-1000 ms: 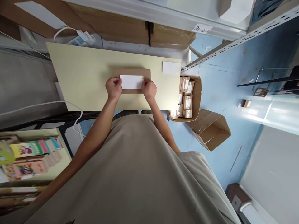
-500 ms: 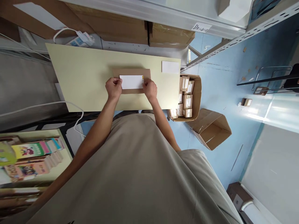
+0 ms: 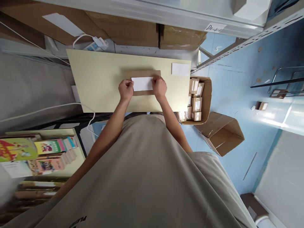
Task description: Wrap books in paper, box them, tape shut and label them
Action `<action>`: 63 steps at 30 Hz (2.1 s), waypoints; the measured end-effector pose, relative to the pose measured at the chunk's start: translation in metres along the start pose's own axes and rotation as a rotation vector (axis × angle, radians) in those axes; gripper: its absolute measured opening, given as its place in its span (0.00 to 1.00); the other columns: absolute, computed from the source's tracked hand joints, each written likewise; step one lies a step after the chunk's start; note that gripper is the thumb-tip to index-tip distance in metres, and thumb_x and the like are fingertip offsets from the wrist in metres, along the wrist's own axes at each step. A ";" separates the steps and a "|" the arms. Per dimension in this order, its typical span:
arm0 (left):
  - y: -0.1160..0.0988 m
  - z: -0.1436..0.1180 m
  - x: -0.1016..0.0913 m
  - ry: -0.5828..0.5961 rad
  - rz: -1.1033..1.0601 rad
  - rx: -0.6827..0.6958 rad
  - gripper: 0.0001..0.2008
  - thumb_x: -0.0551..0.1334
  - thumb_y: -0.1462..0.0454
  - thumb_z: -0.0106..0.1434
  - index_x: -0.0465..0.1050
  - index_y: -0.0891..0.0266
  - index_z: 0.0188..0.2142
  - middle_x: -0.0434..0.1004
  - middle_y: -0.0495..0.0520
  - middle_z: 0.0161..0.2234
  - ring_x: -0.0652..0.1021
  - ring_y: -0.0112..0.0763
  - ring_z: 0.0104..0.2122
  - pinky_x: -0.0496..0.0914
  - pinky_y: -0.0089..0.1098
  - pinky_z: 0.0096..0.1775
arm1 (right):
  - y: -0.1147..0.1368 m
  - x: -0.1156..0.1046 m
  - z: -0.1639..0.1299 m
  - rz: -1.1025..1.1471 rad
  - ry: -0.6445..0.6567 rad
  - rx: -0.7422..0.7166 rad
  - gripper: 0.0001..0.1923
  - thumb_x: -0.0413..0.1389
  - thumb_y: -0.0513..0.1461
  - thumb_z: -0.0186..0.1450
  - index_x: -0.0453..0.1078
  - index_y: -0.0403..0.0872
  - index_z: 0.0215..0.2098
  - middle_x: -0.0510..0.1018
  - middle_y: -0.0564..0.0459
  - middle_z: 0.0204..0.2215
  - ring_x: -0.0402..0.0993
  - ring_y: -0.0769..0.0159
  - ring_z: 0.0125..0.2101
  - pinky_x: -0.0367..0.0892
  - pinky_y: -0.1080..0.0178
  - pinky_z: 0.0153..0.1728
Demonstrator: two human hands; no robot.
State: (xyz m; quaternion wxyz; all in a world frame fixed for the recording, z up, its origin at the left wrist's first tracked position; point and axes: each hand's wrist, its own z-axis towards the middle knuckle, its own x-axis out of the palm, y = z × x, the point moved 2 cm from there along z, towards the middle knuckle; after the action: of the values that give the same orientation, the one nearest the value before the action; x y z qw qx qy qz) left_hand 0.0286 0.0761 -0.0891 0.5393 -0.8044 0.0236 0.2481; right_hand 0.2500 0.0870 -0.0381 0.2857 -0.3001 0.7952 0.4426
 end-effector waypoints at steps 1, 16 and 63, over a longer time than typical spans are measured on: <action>-0.001 -0.001 0.000 0.001 -0.002 -0.005 0.08 0.71 0.63 0.69 0.76 0.55 0.33 0.80 0.52 0.33 0.81 0.41 0.40 0.75 0.40 0.55 | 0.000 0.001 -0.006 -0.017 0.032 -0.012 0.05 0.60 0.41 0.81 0.78 0.51 0.46 0.88 0.42 0.50 0.84 0.48 0.53 0.78 0.45 0.61; -0.013 -0.007 0.001 -0.010 -0.015 -0.045 0.14 0.70 0.70 0.70 0.72 0.54 0.31 0.79 0.50 0.33 0.80 0.42 0.40 0.72 0.40 0.54 | 0.037 0.021 -0.005 -0.057 0.109 -0.122 0.08 0.65 0.36 0.77 0.81 0.50 0.38 0.89 0.41 0.46 0.85 0.45 0.53 0.74 0.42 0.64; -0.005 0.014 0.001 0.225 -0.117 -0.121 0.25 0.84 0.64 0.56 0.69 0.54 0.39 0.74 0.47 0.32 0.81 0.41 0.40 0.77 0.43 0.49 | 0.077 0.052 0.001 -0.175 0.190 -0.056 0.14 0.70 0.37 0.72 0.78 0.50 0.54 0.88 0.46 0.48 0.84 0.48 0.54 0.78 0.47 0.60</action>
State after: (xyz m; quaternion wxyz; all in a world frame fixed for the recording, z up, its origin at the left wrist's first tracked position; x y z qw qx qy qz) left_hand 0.0261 0.0905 -0.0899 0.4974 -0.8581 0.0218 0.1254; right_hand 0.1597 0.1094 -0.0348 0.2384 -0.4168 0.7768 0.4075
